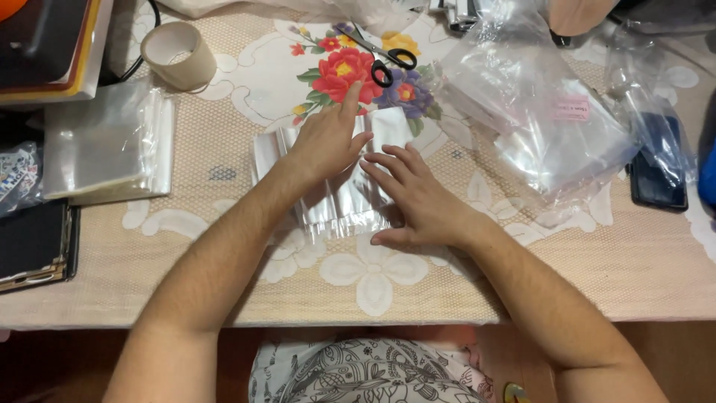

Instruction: The person organizes clear and silver plastic packaging bags by hand on a table, moving them into stacks and placing smaller items into the bags.

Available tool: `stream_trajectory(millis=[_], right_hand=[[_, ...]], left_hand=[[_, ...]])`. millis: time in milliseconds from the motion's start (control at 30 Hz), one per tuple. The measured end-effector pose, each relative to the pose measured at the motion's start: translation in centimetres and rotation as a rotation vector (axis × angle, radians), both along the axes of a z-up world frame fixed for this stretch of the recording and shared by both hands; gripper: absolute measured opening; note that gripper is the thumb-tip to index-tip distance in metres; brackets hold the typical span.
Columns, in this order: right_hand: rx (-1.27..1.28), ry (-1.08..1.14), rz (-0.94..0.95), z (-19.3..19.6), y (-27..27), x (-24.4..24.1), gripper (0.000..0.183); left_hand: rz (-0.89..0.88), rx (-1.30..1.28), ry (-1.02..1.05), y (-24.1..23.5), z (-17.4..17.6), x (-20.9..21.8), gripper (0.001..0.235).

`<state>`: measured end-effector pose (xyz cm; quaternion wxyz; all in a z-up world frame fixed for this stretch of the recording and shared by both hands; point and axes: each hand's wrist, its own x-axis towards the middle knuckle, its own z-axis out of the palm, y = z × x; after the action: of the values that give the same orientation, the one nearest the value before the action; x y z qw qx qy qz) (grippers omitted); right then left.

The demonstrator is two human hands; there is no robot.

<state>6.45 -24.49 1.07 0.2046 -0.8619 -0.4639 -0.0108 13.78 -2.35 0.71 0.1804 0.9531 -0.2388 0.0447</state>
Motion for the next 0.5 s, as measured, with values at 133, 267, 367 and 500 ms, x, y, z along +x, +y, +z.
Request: stream_trajectory(millis=[133, 267, 367, 500], right_hand=[[-0.008, -0.007, 0.008, -0.9, 0.3, 0.1, 0.109], [-0.028, -0.038, -0.015, -1.1, 0.4, -0.1, 0.102], [-0.048, -0.062, -0.023, -1.0, 0.5, -0.4, 0.102], [-0.061, -0.086, -0.058, -1.3, 0.6, -0.6, 0.097]], left_hand=[[0.002, -0.028, -0.006, 0.5, 0.1, -0.9, 0.079], [-0.014, -0.056, 0.006, 0.5, 0.3, -1.2, 0.079], [0.057, -0.042, 0.011, 0.3, 0.4, -0.7, 0.075], [0.139, -0.016, 0.037, 0.1, 0.2, -0.5, 0.072]])
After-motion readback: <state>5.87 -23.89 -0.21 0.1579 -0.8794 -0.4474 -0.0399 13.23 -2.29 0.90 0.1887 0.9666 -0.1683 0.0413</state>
